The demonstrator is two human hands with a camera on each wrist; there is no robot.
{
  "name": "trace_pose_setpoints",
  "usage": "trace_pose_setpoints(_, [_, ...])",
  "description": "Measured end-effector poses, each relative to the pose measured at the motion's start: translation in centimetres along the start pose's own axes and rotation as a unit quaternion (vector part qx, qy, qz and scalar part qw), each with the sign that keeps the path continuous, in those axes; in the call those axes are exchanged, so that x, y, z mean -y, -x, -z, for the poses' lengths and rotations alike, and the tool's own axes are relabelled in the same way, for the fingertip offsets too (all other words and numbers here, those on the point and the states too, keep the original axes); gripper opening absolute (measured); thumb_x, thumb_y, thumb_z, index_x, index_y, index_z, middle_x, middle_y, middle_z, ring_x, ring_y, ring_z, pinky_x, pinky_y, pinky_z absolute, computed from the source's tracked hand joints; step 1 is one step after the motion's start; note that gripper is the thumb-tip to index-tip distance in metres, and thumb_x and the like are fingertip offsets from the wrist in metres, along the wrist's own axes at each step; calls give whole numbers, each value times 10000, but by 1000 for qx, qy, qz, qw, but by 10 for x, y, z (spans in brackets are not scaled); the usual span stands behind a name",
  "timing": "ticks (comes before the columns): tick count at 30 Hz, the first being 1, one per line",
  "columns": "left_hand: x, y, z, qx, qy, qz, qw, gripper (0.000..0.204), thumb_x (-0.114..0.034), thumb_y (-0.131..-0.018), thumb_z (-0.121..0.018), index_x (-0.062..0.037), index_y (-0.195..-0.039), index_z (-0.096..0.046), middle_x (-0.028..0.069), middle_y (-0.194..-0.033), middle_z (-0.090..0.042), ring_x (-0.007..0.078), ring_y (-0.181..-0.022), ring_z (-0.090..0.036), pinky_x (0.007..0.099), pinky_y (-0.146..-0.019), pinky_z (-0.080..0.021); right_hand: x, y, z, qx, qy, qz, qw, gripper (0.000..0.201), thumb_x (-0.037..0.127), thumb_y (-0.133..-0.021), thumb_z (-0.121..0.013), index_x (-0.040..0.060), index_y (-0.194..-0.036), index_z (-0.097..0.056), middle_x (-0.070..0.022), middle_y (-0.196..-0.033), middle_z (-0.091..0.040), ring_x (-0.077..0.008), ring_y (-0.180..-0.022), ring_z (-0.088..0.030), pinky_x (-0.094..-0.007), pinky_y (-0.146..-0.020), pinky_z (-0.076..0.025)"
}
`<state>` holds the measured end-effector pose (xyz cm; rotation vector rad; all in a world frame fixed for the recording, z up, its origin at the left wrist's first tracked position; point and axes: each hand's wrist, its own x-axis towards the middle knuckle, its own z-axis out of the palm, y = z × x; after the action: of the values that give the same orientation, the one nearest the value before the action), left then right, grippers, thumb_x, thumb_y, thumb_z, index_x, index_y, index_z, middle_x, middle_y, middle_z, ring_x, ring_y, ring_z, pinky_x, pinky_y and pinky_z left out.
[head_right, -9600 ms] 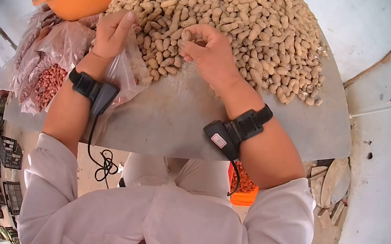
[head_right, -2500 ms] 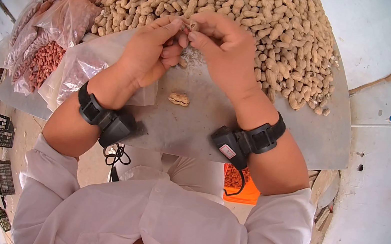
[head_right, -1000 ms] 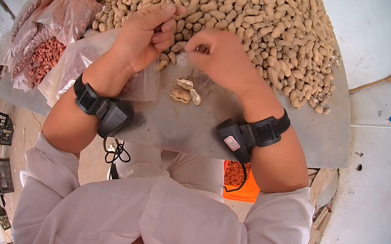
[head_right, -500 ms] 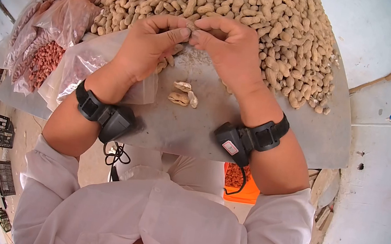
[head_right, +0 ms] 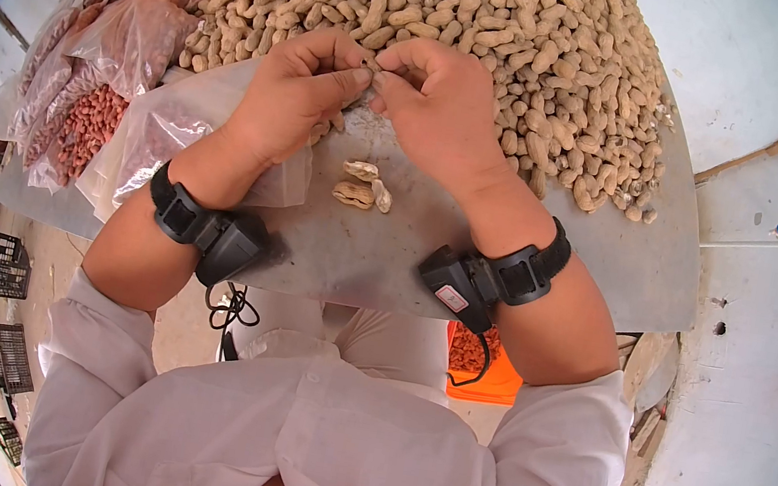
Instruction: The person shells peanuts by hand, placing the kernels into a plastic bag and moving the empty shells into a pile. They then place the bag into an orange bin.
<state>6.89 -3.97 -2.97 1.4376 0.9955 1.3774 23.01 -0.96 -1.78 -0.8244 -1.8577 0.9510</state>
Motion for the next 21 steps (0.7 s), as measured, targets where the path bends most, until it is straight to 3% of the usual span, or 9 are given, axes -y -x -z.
trace_pose_setpoints(5, [-4,0,0,18,108,34,993,92,-108,-817,-607,-19,-796,-602,-24,-667,-552,27,-528,-415,184,-454,-320,8,0,3,13,-79,9,997,129,-14,-794,-530,-30,-902,-600,-59,-715,-622,-116,-614,-602,-224,-573,-491])
trace_pose_setpoints(8, [-3,-1,1,23,93,23,995,123,-130,-832,-608,-10,-806,-611,-25,-672,-556,27,-545,-414,184,-464,-319,7,0,4,36,-113,36,992,172,-16,-800,-531,-5,-951,-613,-58,-719,-615,-108,-603,-585,-226,-569,-490])
trace_pose_setpoints(11, [-2,-1,-1,25,24,-18,999,128,-139,-839,-603,-15,-809,-613,-28,-679,-556,25,-561,-406,183,-474,-316,10,0,7,66,-83,24,994,197,-1,-806,-538,24,-982,-625,-61,-732,-613,-104,-599,-579,-228,-564,-489])
trace_pose_setpoints(14, [3,-3,0,26,36,-24,999,130,-146,-846,-598,-23,-806,-613,-34,-678,-549,24,-575,-401,183,-485,-317,13,1,7,59,-105,-17,993,189,-5,-812,-526,20,-965,-635,-58,-750,-614,-105,-599,-578,-232,-568,-492])
trace_pose_setpoints(21, [5,-4,0,31,115,-13,993,118,-145,-872,-563,-33,-860,-597,-29,-684,-542,26,-530,-404,172,-449,-306,0,-1,4,32,-340,-57,938,196,6,-813,-560,-37,-1001,-590,-88,-787,-622,-135,-634,-607,-247,-584,-509])
